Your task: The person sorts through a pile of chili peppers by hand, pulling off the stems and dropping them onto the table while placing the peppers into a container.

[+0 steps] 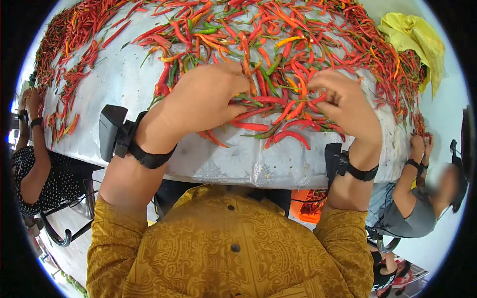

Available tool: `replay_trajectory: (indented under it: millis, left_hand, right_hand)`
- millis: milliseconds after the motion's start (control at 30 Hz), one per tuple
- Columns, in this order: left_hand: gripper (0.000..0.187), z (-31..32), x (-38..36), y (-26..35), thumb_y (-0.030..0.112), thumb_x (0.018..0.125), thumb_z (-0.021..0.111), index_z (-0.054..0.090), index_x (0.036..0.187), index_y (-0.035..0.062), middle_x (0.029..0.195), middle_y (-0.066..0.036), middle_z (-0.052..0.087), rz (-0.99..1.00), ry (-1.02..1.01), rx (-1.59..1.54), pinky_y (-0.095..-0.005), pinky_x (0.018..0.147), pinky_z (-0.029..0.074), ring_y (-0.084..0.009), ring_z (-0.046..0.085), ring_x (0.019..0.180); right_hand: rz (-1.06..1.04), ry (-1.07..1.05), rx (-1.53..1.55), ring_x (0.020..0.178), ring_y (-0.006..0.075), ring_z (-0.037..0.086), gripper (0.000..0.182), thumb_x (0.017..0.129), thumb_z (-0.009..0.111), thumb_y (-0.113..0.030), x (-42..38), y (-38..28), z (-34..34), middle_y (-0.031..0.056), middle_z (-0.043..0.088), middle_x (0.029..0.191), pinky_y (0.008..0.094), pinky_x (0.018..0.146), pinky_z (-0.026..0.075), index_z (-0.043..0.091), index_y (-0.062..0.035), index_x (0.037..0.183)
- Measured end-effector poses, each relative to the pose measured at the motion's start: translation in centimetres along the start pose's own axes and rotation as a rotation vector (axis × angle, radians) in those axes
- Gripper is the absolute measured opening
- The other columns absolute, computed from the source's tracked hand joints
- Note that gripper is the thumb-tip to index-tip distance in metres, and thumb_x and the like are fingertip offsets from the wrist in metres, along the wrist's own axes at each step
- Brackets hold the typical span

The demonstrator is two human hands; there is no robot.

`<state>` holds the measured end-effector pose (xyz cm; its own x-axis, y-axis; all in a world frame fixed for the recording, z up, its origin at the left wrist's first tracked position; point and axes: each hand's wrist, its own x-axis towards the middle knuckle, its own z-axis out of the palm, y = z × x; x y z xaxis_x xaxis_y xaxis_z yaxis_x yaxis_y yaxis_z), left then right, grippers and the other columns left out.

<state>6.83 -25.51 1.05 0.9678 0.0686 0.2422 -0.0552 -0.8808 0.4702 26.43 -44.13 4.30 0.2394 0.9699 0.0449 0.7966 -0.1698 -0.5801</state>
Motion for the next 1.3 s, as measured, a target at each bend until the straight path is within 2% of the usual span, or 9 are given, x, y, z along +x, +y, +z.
replay_trajectory:
  millis: [133,333,633,733,800,833,900,1133,1300]
  left_hand:
    - [0.019,-0.1,-0.2,-0.4,0.012,0.065,0.066,0.060,0.080,0.0032,0.078,-0.011,0.053,-0.061,0.042,0.094,-0.0386,0.063,0.044,-0.0310,0.054,0.075]
    - [0.014,0.5,0.1,-0.6,0.011,0.067,0.062,0.058,0.078,0.0028,0.075,-0.012,0.053,-0.080,0.130,0.108,-0.0391,0.062,0.044,-0.0315,0.054,0.073]
    - [0.018,0.8,0.5,-1.1,0.006,0.069,0.062,0.060,0.086,0.0011,0.076,-0.012,0.054,-0.060,0.385,-0.039,-0.0351,0.060,0.042,-0.0265,0.054,0.070]
    - [0.021,0.3,0.6,-0.8,0.008,0.073,0.058,0.061,0.093,0.0002,0.073,-0.006,0.052,-0.124,0.492,-0.230,-0.0299,0.057,0.039,-0.0169,0.049,0.064]
    - [0.029,-0.8,0.5,-0.5,0.014,0.076,0.051,0.059,0.098,-0.0033,0.073,-0.002,0.048,-0.371,0.287,-1.021,-0.0248,0.055,0.034,-0.0103,0.041,0.060]
    - [0.029,-0.8,0.6,-0.6,0.014,0.076,0.051,0.059,0.098,-0.0033,0.073,-0.002,0.048,-0.366,0.291,-1.012,-0.0248,0.055,0.034,-0.0103,0.041,0.060]
    - [0.038,-0.3,0.7,-1.1,0.021,0.076,0.047,0.056,0.101,-0.0058,0.074,-0.002,0.046,-0.282,0.317,-1.514,-0.0218,0.054,0.030,-0.0092,0.037,0.058]
    - [0.043,-0.1,0.6,-1.5,0.029,0.076,0.050,0.052,0.103,-0.0049,0.078,-0.007,0.050,-0.329,0.148,-1.995,-0.0240,0.056,0.034,-0.0111,0.039,0.058]
    - [0.032,0.8,0.9,-2.6,0.024,0.080,0.047,0.054,0.097,-0.0020,0.083,-0.007,0.052,-0.247,0.082,-1.947,-0.0233,0.057,0.036,-0.0127,0.043,0.060]
  right_hand:
    - [-0.105,-0.071,-0.021,0.077,0.0268,0.055,0.026,0.063,0.060,0.002,1.0,0.0,1.3,0.0129,0.053,0.088,0.0331,0.064,0.046,0.057,-0.0010,0.089]
    - [-0.147,-0.106,-0.074,0.072,0.0255,0.055,0.014,0.065,0.062,-0.002,1.3,0.4,1.4,0.0106,0.053,0.074,0.0335,0.062,0.045,0.059,-0.0002,0.079]
    - [-0.049,0.013,0.081,0.069,0.0188,0.055,0.016,0.070,0.061,-0.002,1.1,0.3,1.0,0.0092,0.057,0.077,0.0282,0.062,0.044,0.061,0.0002,0.086]
    - [-0.075,0.110,0.124,0.071,0.0152,0.056,0.015,0.072,0.060,-0.001,1.1,0.2,1.0,0.0079,0.059,0.079,0.0255,0.062,0.044,0.061,0.0002,0.087]
    - [-0.053,0.138,0.175,0.072,0.0131,0.057,0.015,0.073,0.060,-0.001,1.0,0.0,1.0,0.0071,0.060,0.080,0.0242,0.062,0.044,0.062,0.0003,0.088]
    - [-0.031,0.164,0.225,0.072,0.0110,0.057,0.014,0.074,0.060,-0.001,1.0,-0.1,0.9,0.0064,0.060,0.081,0.0229,0.062,0.044,0.062,0.0003,0.088]
    - [-0.011,0.225,0.242,0.071,0.0097,0.057,0.014,0.075,0.060,-0.002,0.9,-0.3,1.0,0.0057,0.061,0.080,0.0224,0.061,0.044,0.062,0.0003,0.089]
    - [0.068,0.363,0.350,0.067,0.0073,0.057,0.014,0.077,0.061,-0.005,0.7,-0.5,1.5,0.0031,0.062,0.075,0.0217,0.061,0.045,0.063,-0.0006,0.090]
    - [0.023,0.374,0.379,0.069,0.0074,0.058,0.014,0.077,0.062,-0.005,0.6,-0.9,1.7,0.0037,0.063,0.076,0.0217,0.061,0.045,0.063,-0.0001,0.089]
